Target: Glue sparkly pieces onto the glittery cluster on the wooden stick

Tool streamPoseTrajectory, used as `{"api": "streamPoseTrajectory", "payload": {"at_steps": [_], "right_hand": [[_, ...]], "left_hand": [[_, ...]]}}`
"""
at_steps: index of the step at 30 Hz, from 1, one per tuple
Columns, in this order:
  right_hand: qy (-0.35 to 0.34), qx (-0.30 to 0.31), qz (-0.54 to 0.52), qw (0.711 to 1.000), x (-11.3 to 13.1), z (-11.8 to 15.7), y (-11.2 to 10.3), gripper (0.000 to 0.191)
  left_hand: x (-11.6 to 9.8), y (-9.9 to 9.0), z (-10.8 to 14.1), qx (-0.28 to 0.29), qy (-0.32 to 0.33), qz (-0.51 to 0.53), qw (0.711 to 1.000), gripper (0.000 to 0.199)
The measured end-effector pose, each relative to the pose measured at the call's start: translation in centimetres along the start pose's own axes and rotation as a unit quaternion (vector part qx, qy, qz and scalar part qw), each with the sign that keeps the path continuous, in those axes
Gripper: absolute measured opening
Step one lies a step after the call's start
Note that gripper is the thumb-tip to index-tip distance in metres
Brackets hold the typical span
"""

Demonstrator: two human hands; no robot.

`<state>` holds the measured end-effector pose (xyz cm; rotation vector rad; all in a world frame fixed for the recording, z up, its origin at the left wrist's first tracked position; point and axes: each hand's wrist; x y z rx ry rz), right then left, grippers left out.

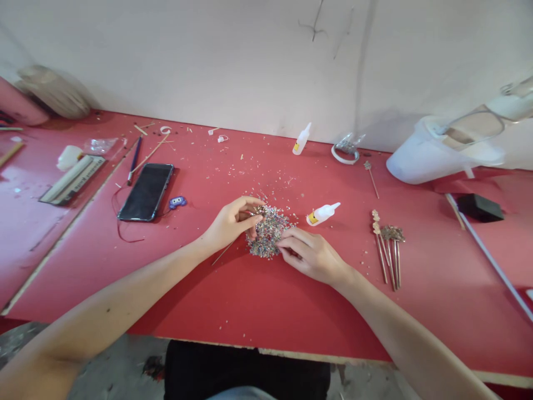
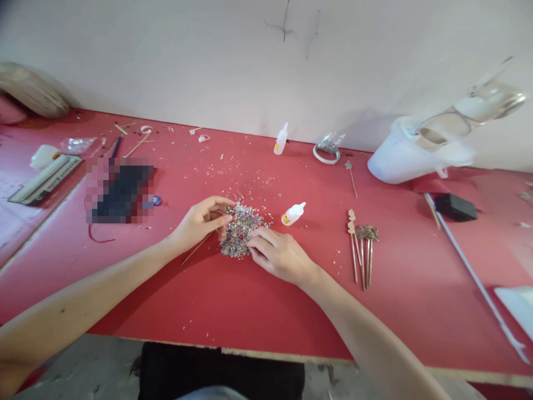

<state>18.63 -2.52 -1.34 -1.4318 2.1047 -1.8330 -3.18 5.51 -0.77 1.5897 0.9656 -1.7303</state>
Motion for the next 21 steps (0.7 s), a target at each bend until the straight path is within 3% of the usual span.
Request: {"api": "streamPoseTrajectory", "payload": {"at_steps": [21], "right_hand": [[0.007, -0.006, -0.017, 1.000, -0.32, -0.04, -0.05, 0.019]], "left_hand": [[0.40, -0.02, -0.05, 0.008, 0.006, 0.005, 1.000, 0.029]]}}
Point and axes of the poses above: each hand's wrist, its own z-axis away from the middle knuckle, its own y-axis out of the palm, x = y × z, and after that the axes turned 6 degrees about -z, right-handed
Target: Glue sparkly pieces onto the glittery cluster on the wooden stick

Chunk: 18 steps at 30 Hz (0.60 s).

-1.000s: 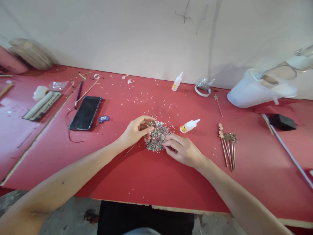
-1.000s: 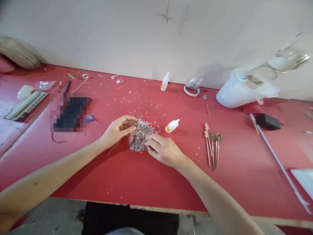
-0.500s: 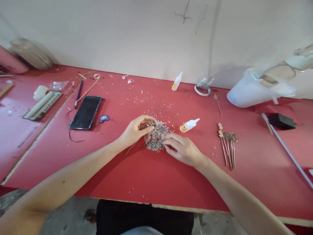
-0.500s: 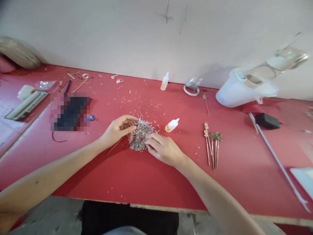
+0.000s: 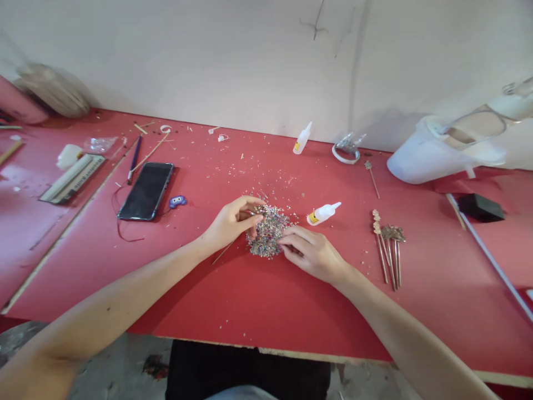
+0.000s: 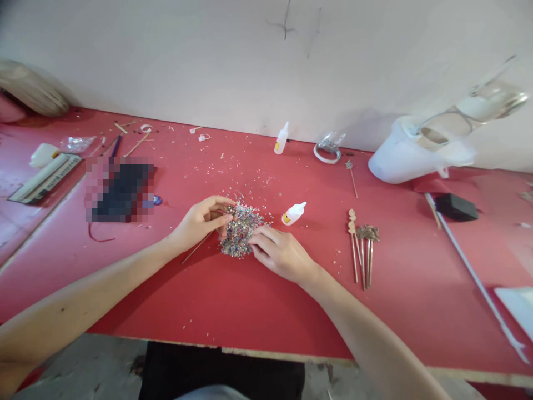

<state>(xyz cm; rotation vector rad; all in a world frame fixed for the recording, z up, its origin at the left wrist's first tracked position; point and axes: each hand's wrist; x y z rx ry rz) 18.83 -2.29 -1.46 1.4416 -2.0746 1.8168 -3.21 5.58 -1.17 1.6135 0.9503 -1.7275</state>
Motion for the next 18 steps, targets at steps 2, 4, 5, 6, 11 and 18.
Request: {"api": "streamPoseTrajectory", "payload": {"at_steps": [2, 4, 5, 6, 11, 18], "right_hand": [[0.006, -0.003, -0.007, 1.000, 0.0, 0.0, 0.0, 0.019], [0.025, -0.015, -0.029, 0.999, 0.1, -0.1, 0.1, 0.017], [0.040, -0.028, -0.051, 0.998, 0.2, -0.1, 0.2, 0.016], [0.059, -0.046, -0.078, 0.994, 0.3, -0.2, 0.2, 0.014], [0.224, -0.127, -0.262, 0.930, 1.0, -0.5, 0.3, 0.010], [0.350, -0.163, -0.420, 0.821, 1.4, -1.1, 0.2, 0.021]], "left_hand": [[0.0, 0.0, 0.0, -0.004, -0.003, 0.001, 1.000, 0.029], [-0.1, 0.0, 0.0, -0.007, -0.003, 0.005, 1.000, 0.029], [-0.1, 0.0, 0.0, -0.006, 0.000, 0.007, 1.000, 0.029], [0.0, 0.0, 0.0, -0.004, 0.002, 0.007, 1.000, 0.028], [-0.1, -0.1, 0.3, 0.032, 0.010, -0.041, 0.999, 0.019], [-0.4, -0.1, 0.4, 0.064, 0.082, -0.134, 0.986, 0.020]]}}
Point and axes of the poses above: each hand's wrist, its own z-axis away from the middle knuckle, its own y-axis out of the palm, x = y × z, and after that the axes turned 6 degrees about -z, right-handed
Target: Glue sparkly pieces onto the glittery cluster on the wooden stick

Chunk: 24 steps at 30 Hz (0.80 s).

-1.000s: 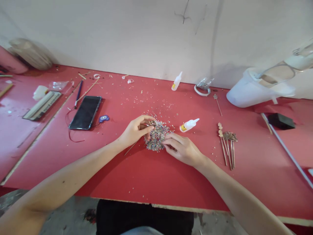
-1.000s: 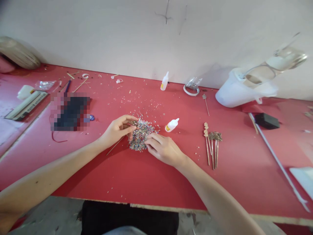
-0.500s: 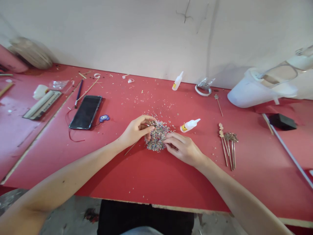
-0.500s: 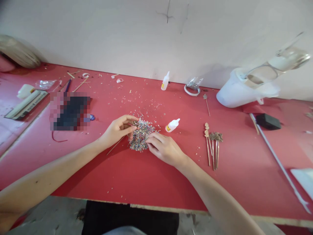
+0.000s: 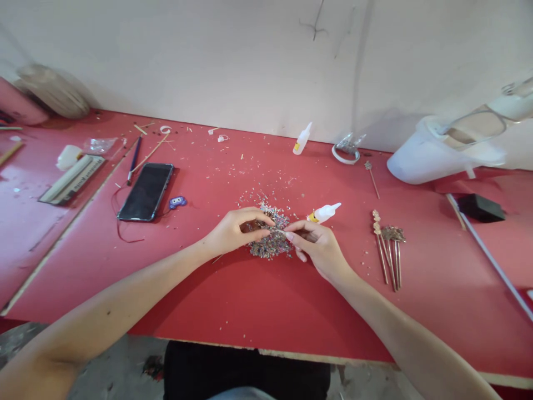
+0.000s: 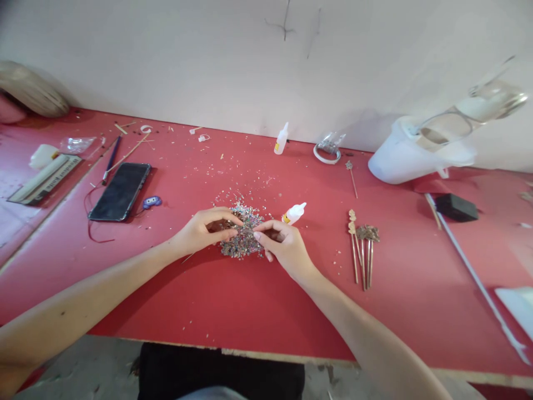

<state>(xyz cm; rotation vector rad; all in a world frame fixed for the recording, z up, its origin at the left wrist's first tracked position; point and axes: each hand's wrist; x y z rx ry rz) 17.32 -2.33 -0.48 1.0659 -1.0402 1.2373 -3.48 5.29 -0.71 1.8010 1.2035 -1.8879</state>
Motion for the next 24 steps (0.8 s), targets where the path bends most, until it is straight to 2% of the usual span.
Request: {"api": "streamPoseTrajectory", "payload": {"at_steps": [8, 18, 24], "right_hand": [[0.021, 0.007, -0.020, 1.000, -0.24, 0.09, 0.14, 0.020], [0.011, 0.013, 0.000, 1.000, -0.33, 0.14, 0.20, 0.020], [0.006, 0.005, -0.001, 1.000, -0.22, 0.13, 0.33, 0.021]], "left_hand": [[0.26, 0.28, -0.21, -0.029, 0.063, -0.084, 0.994, 0.014], [0.06, 0.34, -0.19, -0.040, 0.074, -0.099, 0.991, 0.012], [-0.01, 0.32, -0.11, -0.034, 0.057, -0.090, 0.994, 0.011]]}}
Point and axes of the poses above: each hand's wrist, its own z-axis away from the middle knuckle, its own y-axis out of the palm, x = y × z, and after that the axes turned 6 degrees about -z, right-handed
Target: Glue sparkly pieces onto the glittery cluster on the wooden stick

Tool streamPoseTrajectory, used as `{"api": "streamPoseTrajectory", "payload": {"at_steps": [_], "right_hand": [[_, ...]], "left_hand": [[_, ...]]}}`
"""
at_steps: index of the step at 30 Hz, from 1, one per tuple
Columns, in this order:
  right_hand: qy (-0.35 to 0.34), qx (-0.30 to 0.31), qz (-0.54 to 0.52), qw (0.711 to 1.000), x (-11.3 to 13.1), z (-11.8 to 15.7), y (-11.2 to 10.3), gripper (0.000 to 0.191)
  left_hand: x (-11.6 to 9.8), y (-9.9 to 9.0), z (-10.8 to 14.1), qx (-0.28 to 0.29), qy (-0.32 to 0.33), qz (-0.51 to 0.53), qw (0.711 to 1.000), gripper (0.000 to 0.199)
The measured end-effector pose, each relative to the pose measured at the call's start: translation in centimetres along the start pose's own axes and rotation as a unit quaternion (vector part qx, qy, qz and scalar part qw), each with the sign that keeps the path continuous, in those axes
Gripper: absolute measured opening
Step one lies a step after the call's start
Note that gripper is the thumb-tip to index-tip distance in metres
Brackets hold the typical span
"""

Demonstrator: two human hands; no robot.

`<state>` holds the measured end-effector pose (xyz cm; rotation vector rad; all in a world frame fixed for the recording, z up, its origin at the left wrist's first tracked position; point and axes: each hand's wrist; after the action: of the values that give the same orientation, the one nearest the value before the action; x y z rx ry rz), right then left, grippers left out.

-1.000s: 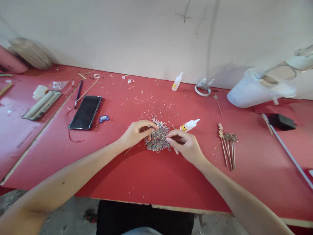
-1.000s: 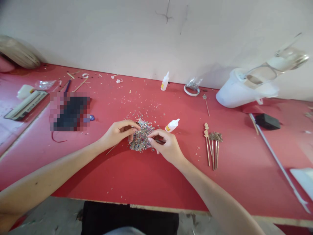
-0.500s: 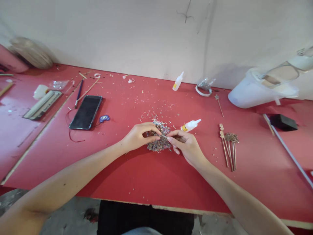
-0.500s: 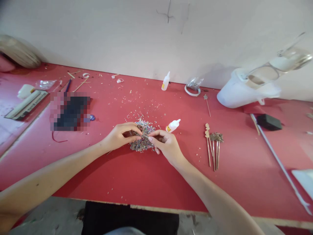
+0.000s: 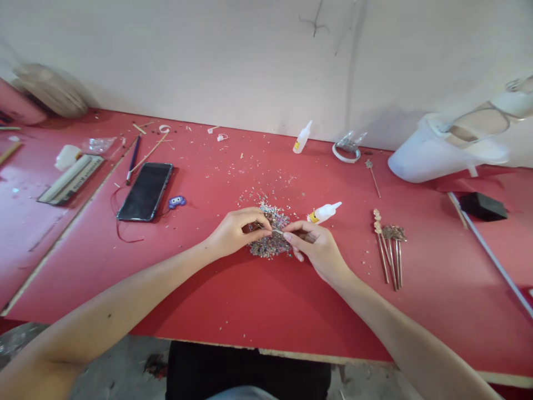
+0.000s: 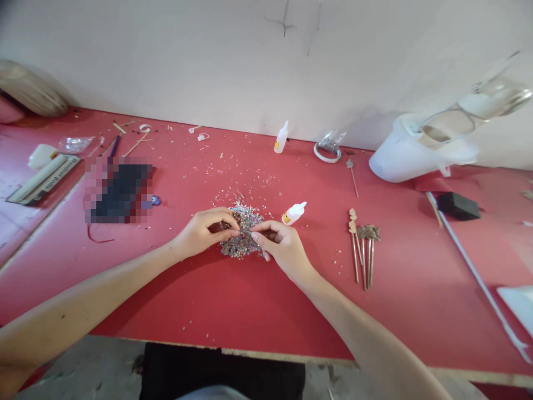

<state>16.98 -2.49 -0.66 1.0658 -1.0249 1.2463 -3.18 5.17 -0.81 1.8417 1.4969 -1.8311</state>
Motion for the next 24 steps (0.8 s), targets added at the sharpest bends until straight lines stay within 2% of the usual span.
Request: {"api": "streamPoseTrajectory", "payload": {"at_steps": [5, 8, 12, 15, 19, 24], "right_hand": [[-0.017, -0.005, 0.018, 1.000, -0.11, 0.02, -0.04, 0.019], [-0.076, 0.000, 0.065, 0.995, -0.32, 0.08, -0.15, 0.018], [-0.208, 0.030, 0.188, 0.959, -0.39, 0.14, -0.20, 0.018], [-0.268, 0.023, 0.255, 0.929, -0.36, 0.10, -0.13, 0.011], [-0.298, 0.000, 0.261, 0.918, -0.53, 0.05, -0.01, 0.006], [-0.290, -0.014, 0.235, 0.928, -0.75, 0.26, 0.23, 0.006]], "left_hand": [[0.25, 0.02, 0.04, 0.017, -0.040, 0.036, 0.998, 0.011], [0.40, 0.05, -0.02, 0.023, -0.063, 0.079, 0.995, 0.011], [0.33, -0.03, -0.10, 0.019, -0.088, 0.131, 0.987, 0.012], [0.16, -0.16, -0.11, 0.019, -0.098, 0.157, 0.982, 0.013], [0.09, -0.26, -0.10, 0.024, -0.103, 0.166, 0.980, 0.016], [0.25, -0.23, -0.11, 0.029, -0.104, 0.170, 0.979, 0.016]]}}
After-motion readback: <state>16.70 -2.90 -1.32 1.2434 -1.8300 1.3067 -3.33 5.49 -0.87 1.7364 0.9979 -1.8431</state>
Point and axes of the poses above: each hand's wrist, its own z-axis away from the middle knuckle, its own y-axis out of the palm, x = y × z, and after that the axes turned 6 degrees about -z, right-handed
